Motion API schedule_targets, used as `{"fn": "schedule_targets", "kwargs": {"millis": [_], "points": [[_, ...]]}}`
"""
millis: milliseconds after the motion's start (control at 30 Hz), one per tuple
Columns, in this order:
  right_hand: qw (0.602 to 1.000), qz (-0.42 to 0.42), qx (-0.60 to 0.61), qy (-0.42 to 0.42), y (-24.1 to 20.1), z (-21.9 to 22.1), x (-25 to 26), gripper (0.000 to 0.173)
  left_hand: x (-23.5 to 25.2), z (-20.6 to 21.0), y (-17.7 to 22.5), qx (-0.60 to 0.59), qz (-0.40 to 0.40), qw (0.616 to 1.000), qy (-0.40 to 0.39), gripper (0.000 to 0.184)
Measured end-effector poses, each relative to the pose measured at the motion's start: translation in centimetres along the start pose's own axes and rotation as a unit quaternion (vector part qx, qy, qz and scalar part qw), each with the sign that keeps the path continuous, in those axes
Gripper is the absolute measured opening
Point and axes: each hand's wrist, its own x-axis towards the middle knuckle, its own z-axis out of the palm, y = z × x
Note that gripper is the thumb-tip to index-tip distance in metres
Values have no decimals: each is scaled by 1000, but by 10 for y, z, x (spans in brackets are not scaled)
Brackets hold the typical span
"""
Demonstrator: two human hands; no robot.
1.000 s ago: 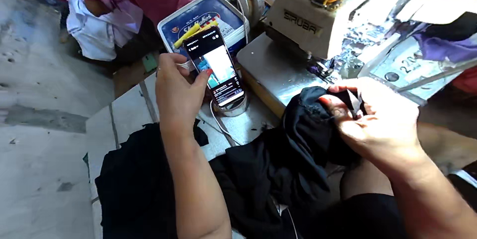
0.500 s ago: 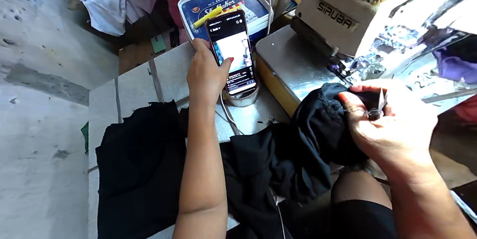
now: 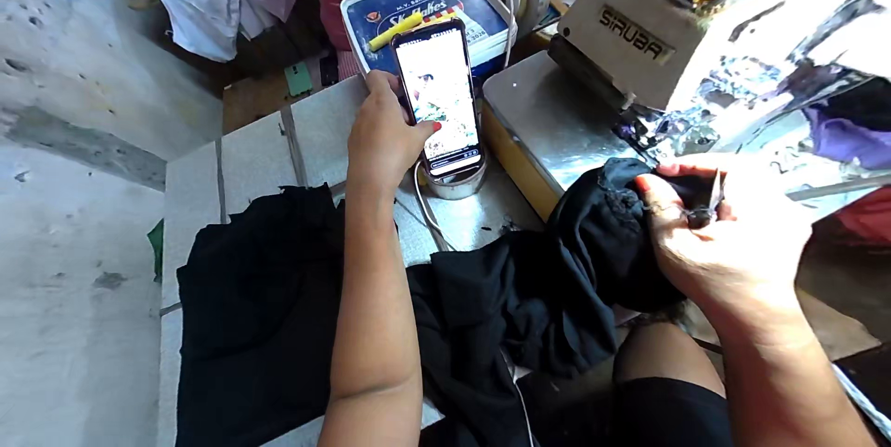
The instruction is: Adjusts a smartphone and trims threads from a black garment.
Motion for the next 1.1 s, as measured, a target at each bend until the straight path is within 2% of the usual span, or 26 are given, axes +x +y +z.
{"fn": "schedule_targets", "kwargs": {"millis": [1100], "points": [[1000, 1, 1, 6, 0, 1, -2, 31, -1, -3, -2, 33, 14, 999, -37, 83]]}}
